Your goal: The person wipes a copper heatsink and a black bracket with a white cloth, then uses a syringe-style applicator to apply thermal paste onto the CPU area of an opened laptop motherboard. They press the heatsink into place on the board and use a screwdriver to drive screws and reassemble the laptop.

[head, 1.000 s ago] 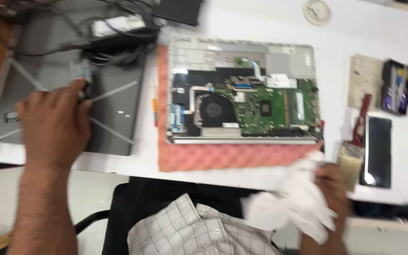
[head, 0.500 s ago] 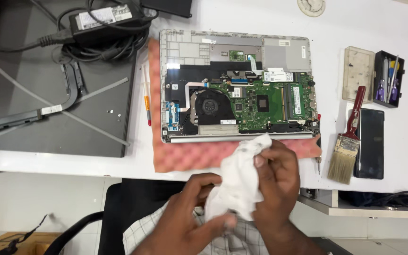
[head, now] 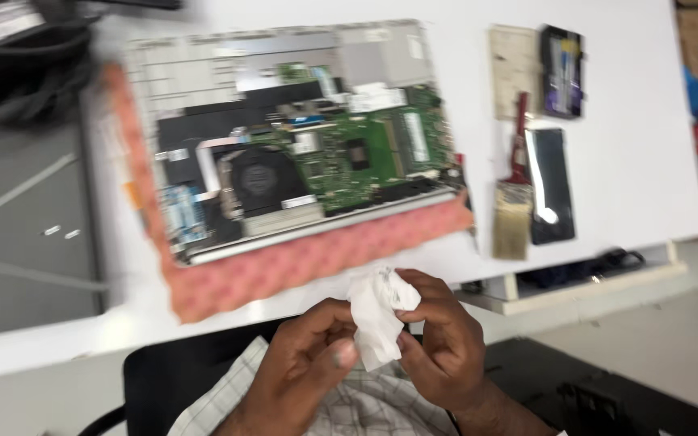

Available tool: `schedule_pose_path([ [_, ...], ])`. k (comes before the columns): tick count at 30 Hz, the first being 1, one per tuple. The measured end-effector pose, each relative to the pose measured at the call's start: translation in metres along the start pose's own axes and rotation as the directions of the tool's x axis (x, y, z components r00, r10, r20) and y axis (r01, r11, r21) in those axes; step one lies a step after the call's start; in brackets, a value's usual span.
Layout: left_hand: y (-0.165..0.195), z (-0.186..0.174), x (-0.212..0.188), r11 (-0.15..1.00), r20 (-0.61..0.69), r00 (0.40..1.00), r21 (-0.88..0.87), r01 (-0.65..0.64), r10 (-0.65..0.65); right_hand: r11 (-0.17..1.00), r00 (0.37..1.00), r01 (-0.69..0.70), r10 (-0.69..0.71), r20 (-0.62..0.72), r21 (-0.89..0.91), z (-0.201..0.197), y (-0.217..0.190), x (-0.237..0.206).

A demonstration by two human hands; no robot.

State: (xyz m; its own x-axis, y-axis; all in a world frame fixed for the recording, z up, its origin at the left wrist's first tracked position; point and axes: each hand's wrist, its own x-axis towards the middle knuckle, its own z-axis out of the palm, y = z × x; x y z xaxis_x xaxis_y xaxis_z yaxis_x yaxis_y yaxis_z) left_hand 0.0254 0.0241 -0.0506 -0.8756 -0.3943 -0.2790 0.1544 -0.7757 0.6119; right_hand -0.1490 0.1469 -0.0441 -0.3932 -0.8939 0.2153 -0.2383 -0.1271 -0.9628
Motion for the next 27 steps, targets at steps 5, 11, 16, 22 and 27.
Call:
schedule_pose_path([
  [5,-0.017,0.017,0.038,0.951,0.087,0.991,0.286,-0.12,0.099,0.999,0.996,-0.017,0.013,-0.087,-0.048,-0.024,0.007,-0.025],
  [11,-0.013,0.037,0.06,0.957,0.053,0.998,0.286,-0.041,0.027,0.998,0.985,-0.069,0.07,-0.158,0.01,-0.053,0.005,-0.038],
  [16,0.003,0.048,0.078,0.811,0.064,0.992,0.571,-0.125,0.108,0.982,0.992,-0.043,0.021,-0.121,-0.185,-0.086,0.012,-0.015],
  [22,0.048,0.055,0.111,0.508,0.111,0.909,0.799,-0.323,0.403,0.65,0.906,-0.26,-0.091,-0.412,-0.714,-0.196,0.053,0.126],
  [27,0.096,0.067,0.18,0.274,0.176,0.858,0.9,-0.339,0.482,0.511,0.943,-0.309,0.057,-0.327,-0.802,-0.225,0.082,0.204],
])
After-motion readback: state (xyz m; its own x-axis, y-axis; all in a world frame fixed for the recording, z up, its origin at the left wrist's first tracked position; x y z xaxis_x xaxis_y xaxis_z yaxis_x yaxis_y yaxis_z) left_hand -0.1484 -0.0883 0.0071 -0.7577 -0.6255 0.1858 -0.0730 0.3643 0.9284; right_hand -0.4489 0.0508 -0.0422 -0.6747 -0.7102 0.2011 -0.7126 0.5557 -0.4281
